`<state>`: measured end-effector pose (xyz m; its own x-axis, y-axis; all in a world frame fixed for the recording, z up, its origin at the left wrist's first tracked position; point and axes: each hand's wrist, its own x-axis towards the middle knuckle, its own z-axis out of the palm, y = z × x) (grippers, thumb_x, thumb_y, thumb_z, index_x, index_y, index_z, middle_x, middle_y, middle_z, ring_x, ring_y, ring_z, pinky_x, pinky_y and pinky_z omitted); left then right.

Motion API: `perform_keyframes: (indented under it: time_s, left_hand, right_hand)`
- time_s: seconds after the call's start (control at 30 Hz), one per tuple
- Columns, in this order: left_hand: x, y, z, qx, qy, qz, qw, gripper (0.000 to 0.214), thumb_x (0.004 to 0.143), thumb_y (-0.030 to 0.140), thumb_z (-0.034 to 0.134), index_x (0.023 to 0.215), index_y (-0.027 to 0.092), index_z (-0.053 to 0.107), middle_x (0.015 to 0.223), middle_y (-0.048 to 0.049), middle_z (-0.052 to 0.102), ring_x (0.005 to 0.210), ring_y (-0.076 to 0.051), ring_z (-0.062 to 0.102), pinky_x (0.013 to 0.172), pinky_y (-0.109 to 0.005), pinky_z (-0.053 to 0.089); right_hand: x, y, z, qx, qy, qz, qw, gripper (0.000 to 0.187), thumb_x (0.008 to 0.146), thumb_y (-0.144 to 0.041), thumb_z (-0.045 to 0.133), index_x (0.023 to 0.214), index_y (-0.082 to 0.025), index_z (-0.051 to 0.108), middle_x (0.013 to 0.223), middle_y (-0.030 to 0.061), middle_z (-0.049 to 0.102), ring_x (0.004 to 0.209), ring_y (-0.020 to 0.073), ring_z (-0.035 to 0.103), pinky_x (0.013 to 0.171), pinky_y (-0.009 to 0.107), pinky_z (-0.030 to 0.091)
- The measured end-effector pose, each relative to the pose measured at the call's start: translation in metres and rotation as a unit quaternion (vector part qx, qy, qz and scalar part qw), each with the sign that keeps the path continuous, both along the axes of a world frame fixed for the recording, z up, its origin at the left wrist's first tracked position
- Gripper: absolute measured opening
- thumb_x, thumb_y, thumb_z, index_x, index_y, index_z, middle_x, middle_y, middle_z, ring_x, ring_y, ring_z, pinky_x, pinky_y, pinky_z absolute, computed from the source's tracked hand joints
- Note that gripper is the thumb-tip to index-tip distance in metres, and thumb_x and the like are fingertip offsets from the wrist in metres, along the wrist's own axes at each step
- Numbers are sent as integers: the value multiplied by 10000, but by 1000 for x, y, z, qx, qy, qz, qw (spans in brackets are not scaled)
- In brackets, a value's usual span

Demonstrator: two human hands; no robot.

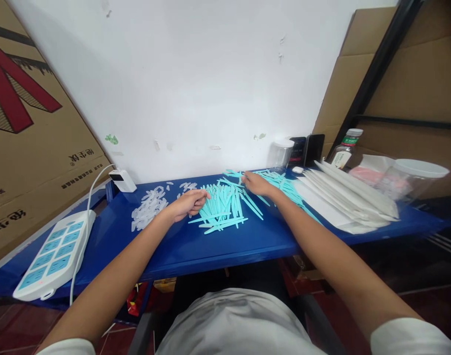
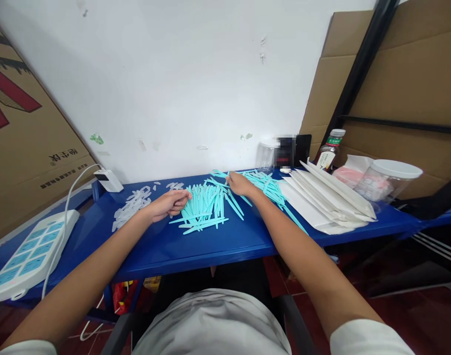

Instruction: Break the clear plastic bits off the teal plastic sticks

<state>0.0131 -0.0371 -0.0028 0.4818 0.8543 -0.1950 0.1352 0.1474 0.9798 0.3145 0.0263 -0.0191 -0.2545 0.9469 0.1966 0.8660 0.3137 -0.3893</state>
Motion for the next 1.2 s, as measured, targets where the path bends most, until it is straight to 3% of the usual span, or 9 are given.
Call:
perform_keyframes:
  time_s: [0.1,0.23,0.4,0.53,0.6,0.8,1.07,1.2]
  left_hand:
    - [-1,3,-2,10,-16,6,1000,268,966,422,598,1025,161,587,663,73,327,447,-50,194,393,-163,137]
    - [-5,8,-4,116,28,32,992,357,978,494,578,1110,162,567,728,23,530,448,-53,248,402,-181,196]
    - [-10,16,-9,215,96,101,967,414,953,591,584,994,181,541,825,-56,712,447,-58,290,426,-196,217]
    - [-13,19,-9,270,117,137,946,486,847,626,712,908,145,681,947,-103,740,557,-78,429,486,-205,277]
    - [-13,19,-7,266,110,165,943,499,821,615,744,953,134,747,960,-99,737,568,-82,430,482,-219,265]
    - [-17,20,-5,160,31,221,962,461,814,497,782,1106,142,752,694,5,607,434,-40,241,423,-221,155]
    - [-16,23,-5,114,-98,199,968,300,892,394,714,866,199,487,1133,-122,769,386,-7,168,364,-196,103]
    - [-15,22,-5,117,-81,213,967,298,912,404,695,848,190,498,1014,-114,782,376,-9,198,359,-187,120]
  right_hand:
    - [-1,-9,10,-45,136,56,988,292,1081,-322,351,937,-178,560,766,40,621,664,161,555,645,258,434]
    - [-5,-20,18,-138,307,132,932,276,1054,-404,441,946,-189,576,605,-45,418,502,120,409,494,233,384]
    - [-4,-22,19,-178,327,168,913,348,1014,-474,533,1007,-160,683,594,-52,375,478,91,326,419,202,271]
    - [-2,-21,19,-192,341,185,901,358,989,-479,578,1051,-161,730,589,-44,403,479,90,326,409,206,242]
    - [-3,-22,21,-196,351,186,896,355,989,-467,582,1052,-155,739,582,-44,395,475,88,318,404,206,240]
    - [-4,-28,26,-196,351,179,898,367,1009,-441,570,1065,-122,744,564,-51,377,465,81,319,407,203,261]
    - [-5,-24,22,-215,350,184,893,338,1011,-401,569,1071,-121,749,599,-34,402,477,80,319,408,213,226]
    - [-6,-27,23,-218,344,180,895,339,1008,-407,573,1068,-124,749,604,-34,402,486,83,311,412,217,226]
